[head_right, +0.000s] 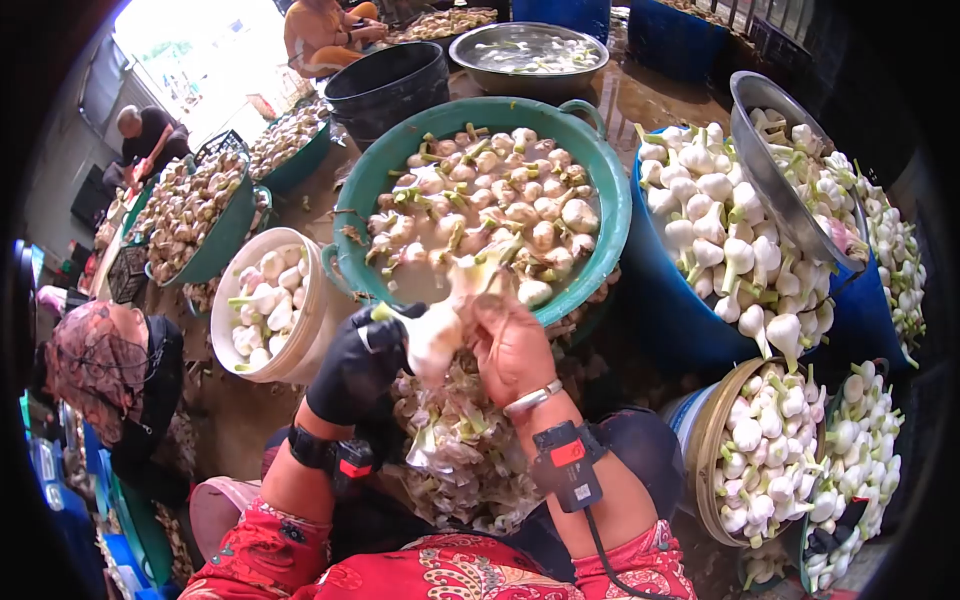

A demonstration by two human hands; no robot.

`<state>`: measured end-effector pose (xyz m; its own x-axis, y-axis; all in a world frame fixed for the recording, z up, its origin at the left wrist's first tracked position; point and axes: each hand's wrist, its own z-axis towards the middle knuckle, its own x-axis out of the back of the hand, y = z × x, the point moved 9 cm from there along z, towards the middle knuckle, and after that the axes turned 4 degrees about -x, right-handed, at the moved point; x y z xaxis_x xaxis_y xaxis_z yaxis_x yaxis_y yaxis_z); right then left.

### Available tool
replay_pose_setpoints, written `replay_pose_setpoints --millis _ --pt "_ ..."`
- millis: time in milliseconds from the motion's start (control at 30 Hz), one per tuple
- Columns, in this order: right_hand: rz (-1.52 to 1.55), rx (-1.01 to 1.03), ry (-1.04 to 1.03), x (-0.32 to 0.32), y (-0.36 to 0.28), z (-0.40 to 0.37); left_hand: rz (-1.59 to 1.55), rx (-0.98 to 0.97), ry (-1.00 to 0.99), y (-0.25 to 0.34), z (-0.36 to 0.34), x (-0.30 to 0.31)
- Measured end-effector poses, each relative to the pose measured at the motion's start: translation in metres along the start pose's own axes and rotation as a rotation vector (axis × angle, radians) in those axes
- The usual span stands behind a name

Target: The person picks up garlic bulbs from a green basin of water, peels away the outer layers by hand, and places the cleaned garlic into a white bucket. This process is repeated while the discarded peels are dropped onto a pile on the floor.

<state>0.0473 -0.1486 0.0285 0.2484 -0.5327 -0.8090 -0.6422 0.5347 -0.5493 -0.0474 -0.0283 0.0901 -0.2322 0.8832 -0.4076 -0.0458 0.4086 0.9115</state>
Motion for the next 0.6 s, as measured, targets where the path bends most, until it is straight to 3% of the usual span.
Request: replay_pose_setpoints --millis 67,133,167,200,267,300,367,400,467,533,600 --pt "0.097 0.020 -0.043 -0.030 -0.035 -0.015 -0.172 -0.052 0.037 0.005 0.007 0.016" --pt "-0.020 -0.150 -0.586 -0.076 -0.047 -0.037 -0.255 -0.037 0.175 0.013 0.010 0.035" --pt "-0.825 -0.241 -0.567 -0.072 -0.018 -0.053 0.128 -0.179 0.204 0.033 0.003 0.036" --pt "-1.219 -0.455 -0.555 -0.042 0.012 -0.054 0.300 -0.213 0.222 0.036 0.002 0.034" --pt "-1.436 -0.261 -0.579 -0.035 0.017 -0.052 0.419 -0.274 0.179 0.035 0.005 0.025" --pt "-1.399 -0.194 -0.453 -0.036 0.009 -0.047 0.411 -0.270 0.175 0.032 0.004 0.024" --pt "-1.273 -0.177 -0.202 -0.036 -0.011 -0.036 -0.167 -0.064 0.206 0.007 0.005 0.025" --pt "-1.099 -0.109 -0.113 -0.035 -0.019 -0.031 -0.169 -0.057 0.202 0.004 0.004 0.020" --pt "-0.881 -0.180 0.014 -0.033 -0.018 -0.028 0.150 -0.119 0.191 0.006 0.002 0.011" --pt "-0.787 -0.136 -0.020 -0.037 -0.019 -0.027 0.179 -0.095 0.143 0.002 0.002 0.008" --pt "-0.691 -0.092 -0.067 -0.040 -0.018 -0.024 -0.240 0.002 0.123 -0.006 0.003 0.005"
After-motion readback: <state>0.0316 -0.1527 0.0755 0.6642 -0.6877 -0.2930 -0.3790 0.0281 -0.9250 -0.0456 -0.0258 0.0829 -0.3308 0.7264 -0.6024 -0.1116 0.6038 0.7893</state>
